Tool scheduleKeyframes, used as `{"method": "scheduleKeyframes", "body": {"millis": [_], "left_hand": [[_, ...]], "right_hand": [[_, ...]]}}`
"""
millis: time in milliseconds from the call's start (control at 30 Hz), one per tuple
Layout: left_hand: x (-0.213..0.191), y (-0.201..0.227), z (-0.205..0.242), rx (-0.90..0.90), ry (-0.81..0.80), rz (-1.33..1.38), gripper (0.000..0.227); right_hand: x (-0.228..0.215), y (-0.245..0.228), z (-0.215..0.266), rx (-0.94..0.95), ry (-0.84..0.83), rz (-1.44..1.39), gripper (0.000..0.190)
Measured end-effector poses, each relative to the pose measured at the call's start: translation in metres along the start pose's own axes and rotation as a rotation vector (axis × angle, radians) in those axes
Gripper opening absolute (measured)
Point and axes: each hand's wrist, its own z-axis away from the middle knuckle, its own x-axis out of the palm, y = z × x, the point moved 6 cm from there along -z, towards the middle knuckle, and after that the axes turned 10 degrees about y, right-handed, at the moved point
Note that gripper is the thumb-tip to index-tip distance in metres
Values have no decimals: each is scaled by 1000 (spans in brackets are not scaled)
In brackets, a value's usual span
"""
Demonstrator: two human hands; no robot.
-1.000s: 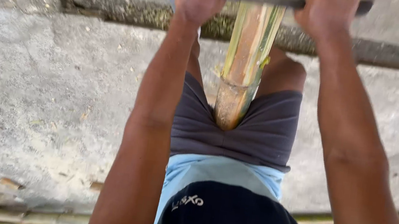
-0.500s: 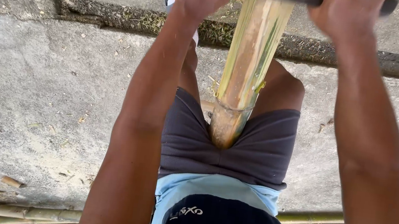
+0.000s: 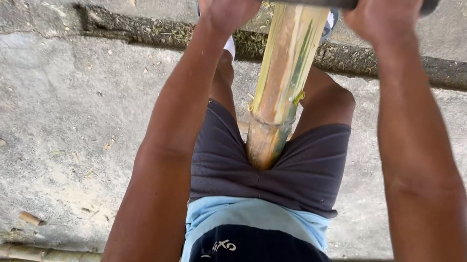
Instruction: Shaving the outer layer of a bamboo pole using a drawknife.
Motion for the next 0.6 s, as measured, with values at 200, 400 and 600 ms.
{"method": "scheduleKeyframes", "body": {"millis": [200,400,600], "left_hand": [[-50,42,109,-114,-327,-29,28],[-64,51,122,-85,-209,28,14],[-23,25,58,-40,-168,80,12]], "right_hand": [[-39,-71,85,178,-497,-209,10],[-61,-83,96,208,-522,-244,10],[-32,-37,46,175,-493,-119,23]]}}
